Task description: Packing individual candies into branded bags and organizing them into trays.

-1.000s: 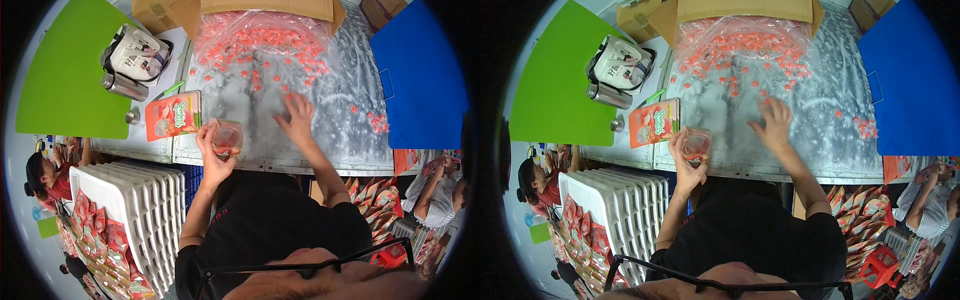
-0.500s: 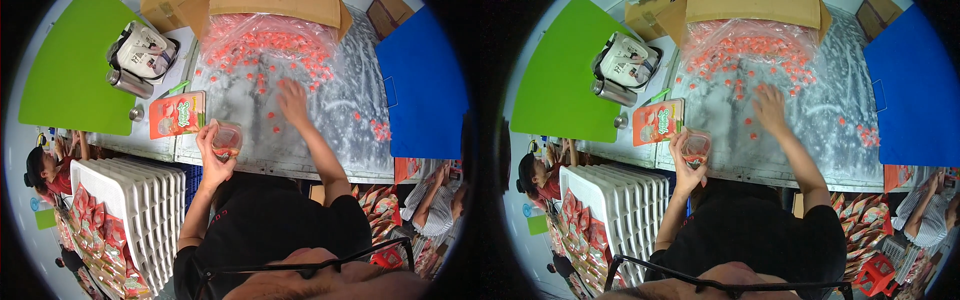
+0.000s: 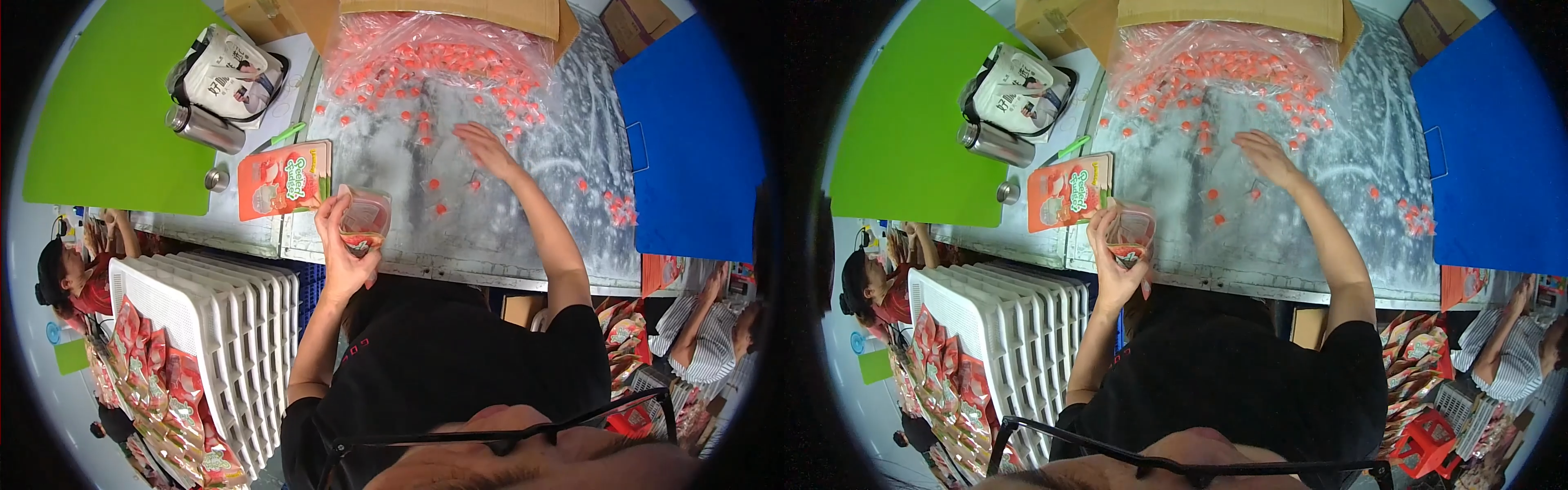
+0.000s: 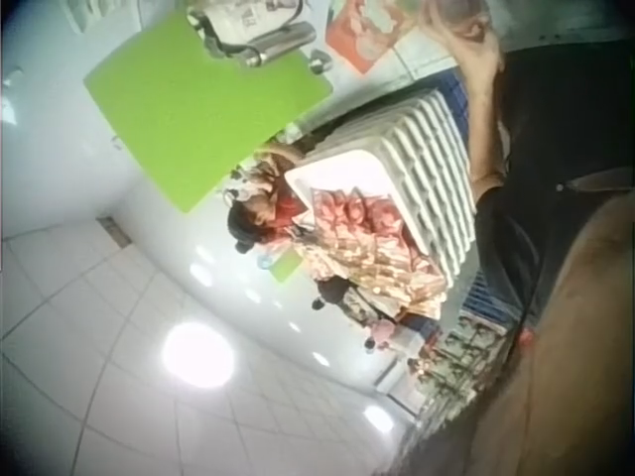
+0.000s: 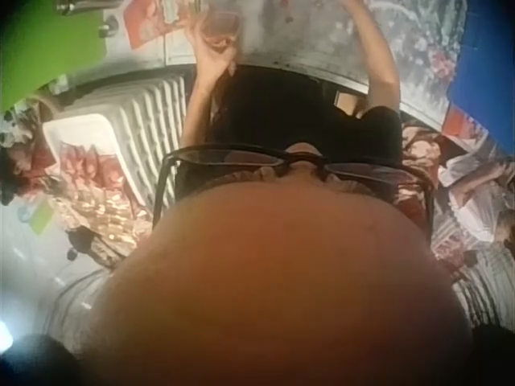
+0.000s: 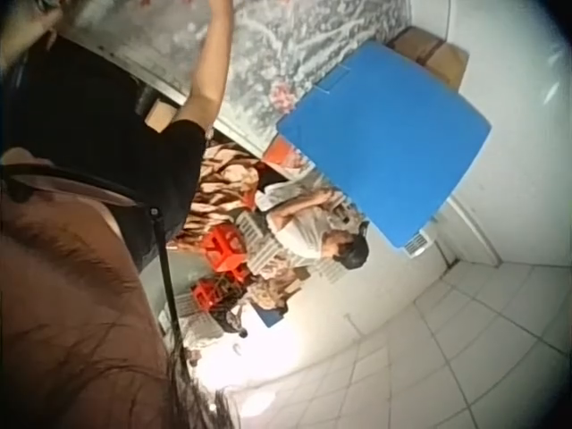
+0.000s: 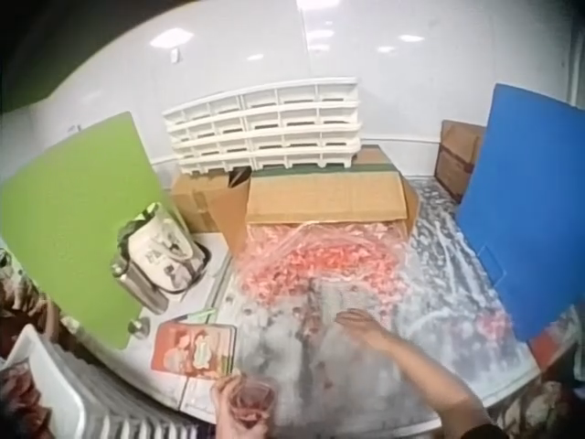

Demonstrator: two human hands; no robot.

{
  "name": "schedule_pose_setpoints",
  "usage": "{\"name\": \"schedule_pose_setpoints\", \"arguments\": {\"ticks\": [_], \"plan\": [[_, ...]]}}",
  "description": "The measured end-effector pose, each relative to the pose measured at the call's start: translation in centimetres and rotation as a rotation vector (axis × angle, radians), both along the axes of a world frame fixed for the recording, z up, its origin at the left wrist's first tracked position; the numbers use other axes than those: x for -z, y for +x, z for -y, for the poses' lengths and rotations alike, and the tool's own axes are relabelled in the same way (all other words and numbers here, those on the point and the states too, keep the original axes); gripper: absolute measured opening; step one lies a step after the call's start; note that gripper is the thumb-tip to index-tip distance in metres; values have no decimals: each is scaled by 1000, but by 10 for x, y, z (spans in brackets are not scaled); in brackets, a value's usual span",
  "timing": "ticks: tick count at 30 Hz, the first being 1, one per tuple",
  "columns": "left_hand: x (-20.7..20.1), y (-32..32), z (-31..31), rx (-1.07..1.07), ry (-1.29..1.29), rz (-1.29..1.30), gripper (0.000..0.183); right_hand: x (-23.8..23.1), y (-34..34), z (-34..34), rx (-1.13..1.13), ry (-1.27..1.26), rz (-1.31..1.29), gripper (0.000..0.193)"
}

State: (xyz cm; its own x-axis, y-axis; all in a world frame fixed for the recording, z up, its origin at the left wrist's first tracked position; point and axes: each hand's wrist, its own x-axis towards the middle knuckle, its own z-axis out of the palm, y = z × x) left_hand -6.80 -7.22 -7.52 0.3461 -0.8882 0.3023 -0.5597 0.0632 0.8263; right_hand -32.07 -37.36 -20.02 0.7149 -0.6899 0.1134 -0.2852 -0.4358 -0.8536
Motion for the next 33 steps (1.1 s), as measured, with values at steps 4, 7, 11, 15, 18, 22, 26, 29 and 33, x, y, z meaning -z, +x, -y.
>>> {"name": "schedule_pose_setpoints", "arguments": {"ticks": [4,7,11,15,18,22,26,29,33], "plan": [[1,-1,5,17,-15,-27,86,0,-16,-35,56,-381,-199,40],[0,-3,4,19,-27,-39,87,0,-16,-53,111,-369,-192,45],[-1,-4,1,7,-30,-21,87,-45,22,-115,149,-539,-363,48],[-5,-7,2,31,-40,15,87,-39,36,-144,35,-645,-338,46],[-4,-6,1,45,-57,-14,86,-18,34,-140,-22,-609,-160,39],[0,-6,7,89,-160,-5,85,0,29,-136,44,-580,-119,24],[10,-16,14,116,-86,-99,89,-4,43,-132,434,103,304,9],[9,-24,15,129,-51,-97,92,-85,55,-139,327,825,827,11],[12,-32,23,132,-70,31,97,-131,87,-164,184,817,1170,15]]}}
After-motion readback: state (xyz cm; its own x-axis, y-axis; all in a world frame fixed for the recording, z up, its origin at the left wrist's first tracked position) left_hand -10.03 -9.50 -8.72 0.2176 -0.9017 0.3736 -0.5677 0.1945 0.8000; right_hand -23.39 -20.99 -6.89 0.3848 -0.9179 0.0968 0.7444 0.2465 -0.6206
